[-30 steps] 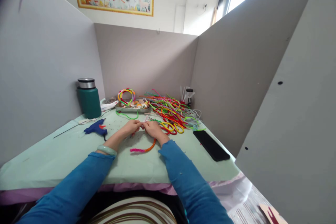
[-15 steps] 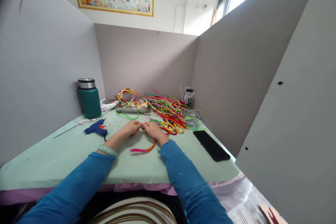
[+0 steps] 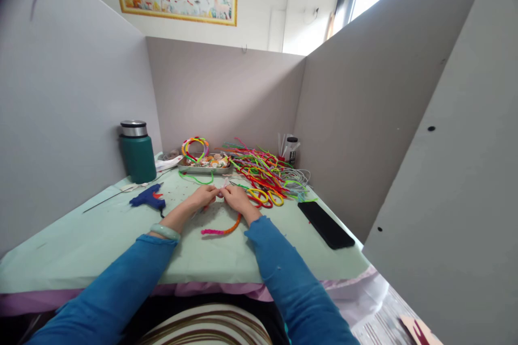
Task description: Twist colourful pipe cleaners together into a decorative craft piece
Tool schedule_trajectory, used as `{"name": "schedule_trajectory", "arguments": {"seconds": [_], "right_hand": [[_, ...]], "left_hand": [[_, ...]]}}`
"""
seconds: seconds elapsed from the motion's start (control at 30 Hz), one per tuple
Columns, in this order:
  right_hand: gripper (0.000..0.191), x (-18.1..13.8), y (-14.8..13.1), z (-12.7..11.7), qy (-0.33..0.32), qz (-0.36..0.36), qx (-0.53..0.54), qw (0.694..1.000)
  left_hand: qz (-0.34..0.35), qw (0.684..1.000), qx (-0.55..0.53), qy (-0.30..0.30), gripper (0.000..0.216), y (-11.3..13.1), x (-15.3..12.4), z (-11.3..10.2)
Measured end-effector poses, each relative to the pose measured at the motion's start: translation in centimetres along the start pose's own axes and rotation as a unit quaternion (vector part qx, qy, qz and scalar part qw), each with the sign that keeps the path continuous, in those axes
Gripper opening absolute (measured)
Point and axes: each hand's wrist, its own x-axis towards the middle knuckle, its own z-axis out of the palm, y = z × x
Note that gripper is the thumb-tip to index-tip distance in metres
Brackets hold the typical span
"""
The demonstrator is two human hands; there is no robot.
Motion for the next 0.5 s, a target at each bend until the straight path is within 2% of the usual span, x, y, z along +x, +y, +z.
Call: {"name": "schedule_trajectory", "arguments": {"seconds": [0.5], "right_hand": [[0.031, -0.17, -0.46, -0.29, 0.042, 0.009, 0.011, 0.999]], "left_hand": [[0.024, 0.999, -0.018, -0.017, 0.03, -0.21, -0.09, 0.13]]}}
